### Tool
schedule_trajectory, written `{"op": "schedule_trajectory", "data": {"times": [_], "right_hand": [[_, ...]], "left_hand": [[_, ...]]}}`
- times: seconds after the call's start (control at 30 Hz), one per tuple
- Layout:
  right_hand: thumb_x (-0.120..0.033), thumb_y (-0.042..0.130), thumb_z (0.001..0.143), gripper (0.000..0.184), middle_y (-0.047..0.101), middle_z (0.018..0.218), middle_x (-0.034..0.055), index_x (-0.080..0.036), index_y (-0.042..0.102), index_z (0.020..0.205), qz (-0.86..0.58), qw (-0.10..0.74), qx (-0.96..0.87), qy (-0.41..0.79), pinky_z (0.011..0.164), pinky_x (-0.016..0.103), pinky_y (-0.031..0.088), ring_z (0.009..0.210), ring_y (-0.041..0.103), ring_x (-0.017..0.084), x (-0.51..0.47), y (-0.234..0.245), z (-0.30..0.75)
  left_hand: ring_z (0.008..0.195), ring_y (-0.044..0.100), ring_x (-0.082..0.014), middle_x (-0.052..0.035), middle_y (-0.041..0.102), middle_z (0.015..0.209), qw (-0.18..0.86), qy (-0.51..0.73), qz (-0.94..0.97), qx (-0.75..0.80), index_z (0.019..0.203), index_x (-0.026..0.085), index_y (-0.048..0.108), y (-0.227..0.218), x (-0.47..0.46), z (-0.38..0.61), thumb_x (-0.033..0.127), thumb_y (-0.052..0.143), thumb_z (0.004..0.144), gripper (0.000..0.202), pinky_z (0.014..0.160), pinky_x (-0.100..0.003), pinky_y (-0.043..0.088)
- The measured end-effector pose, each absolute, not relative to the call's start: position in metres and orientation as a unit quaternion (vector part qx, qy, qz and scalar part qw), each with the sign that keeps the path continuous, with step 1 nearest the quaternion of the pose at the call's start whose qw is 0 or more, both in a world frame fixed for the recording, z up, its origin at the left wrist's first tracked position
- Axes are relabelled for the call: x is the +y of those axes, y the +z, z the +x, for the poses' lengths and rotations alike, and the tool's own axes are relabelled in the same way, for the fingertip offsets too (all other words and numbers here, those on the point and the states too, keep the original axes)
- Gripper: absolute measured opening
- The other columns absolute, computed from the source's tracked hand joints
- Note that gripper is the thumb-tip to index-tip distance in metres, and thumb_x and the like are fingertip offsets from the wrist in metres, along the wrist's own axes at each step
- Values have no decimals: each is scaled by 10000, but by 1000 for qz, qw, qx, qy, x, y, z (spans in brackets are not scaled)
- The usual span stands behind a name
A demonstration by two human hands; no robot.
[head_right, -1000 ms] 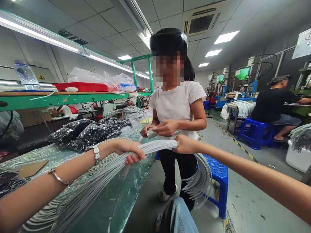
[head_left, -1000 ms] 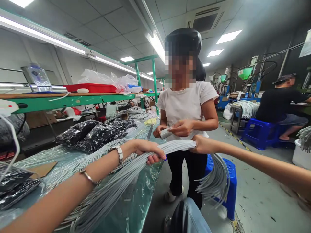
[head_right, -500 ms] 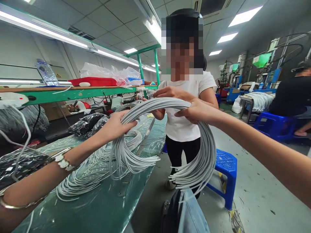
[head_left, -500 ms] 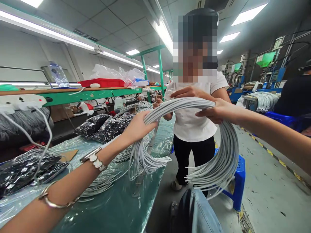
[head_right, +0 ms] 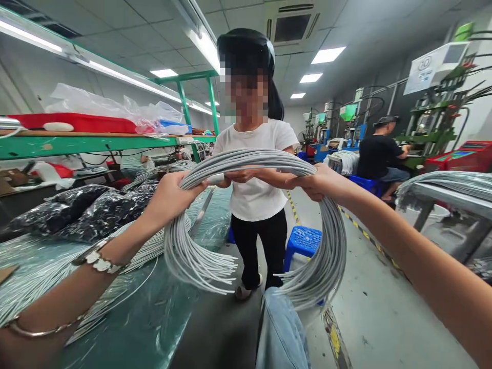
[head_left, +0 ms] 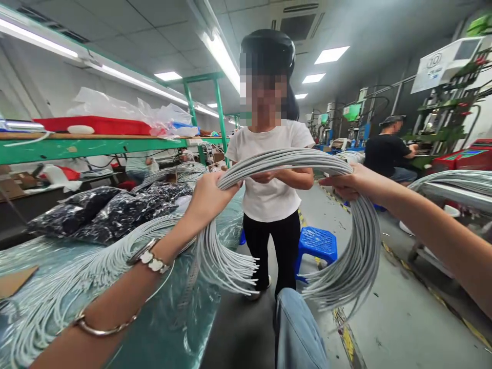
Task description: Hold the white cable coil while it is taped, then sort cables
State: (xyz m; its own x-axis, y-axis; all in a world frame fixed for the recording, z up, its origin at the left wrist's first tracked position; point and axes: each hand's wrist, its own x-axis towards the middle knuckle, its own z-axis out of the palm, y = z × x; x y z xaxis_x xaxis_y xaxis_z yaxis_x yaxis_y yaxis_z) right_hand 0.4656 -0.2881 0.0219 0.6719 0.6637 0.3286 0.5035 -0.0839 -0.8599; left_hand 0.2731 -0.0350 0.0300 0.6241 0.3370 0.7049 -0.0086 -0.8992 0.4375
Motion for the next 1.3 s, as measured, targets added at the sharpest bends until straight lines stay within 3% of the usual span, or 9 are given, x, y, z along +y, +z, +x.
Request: {"op": "schedule_trajectory", "data": {"times": [0.17,0.37,0.53,0.7,1.03,1.3], "right_hand": [[-383,679,688,416,315,376,-72,-216,343,507,-751,540,-373,71,353,208,216,318,291,47,-304,10,466],[-321,614,651,309,388,354,-35,-189,408,462,-798,472,-371,57,339,208,236,314,338,68,-290,-14,471],[-299,564,661,280,373,387,-53,-193,369,491,-806,444,-388,58,355,200,237,342,317,58,-266,-28,472],[-288,533,681,280,345,411,-56,-199,326,515,-796,435,-415,67,383,205,245,377,304,59,-243,-29,470],[-407,522,650,291,303,463,-64,-195,350,550,-779,439,-442,71,419,207,181,435,249,56,-234,-32,472],[-311,513,620,234,298,478,-54,-197,331,528,-780,437,-443,72,440,215,189,476,241,69,-222,-42,475]], "left_hand": [[544,402,-130,40,434,533,227,382,893,72,566,189,474,34,-42,289,467,558,672,309,524,-266,276],[508,333,-114,53,381,508,297,321,893,106,558,200,450,-6,-22,292,505,563,650,338,498,-255,239],[444,333,-119,58,370,473,350,304,875,140,588,215,448,-35,-7,291,557,557,663,367,466,-258,244],[407,321,-119,71,333,436,398,311,847,164,599,231,413,-52,6,290,591,542,672,389,448,-262,248],[406,303,-106,78,332,424,426,300,838,162,608,222,440,-49,14,289,592,567,637,393,428,-252,266],[399,293,-106,76,327,436,434,296,837,155,607,230,426,-69,32,291,545,565,652,348,408,-252,222]]}}
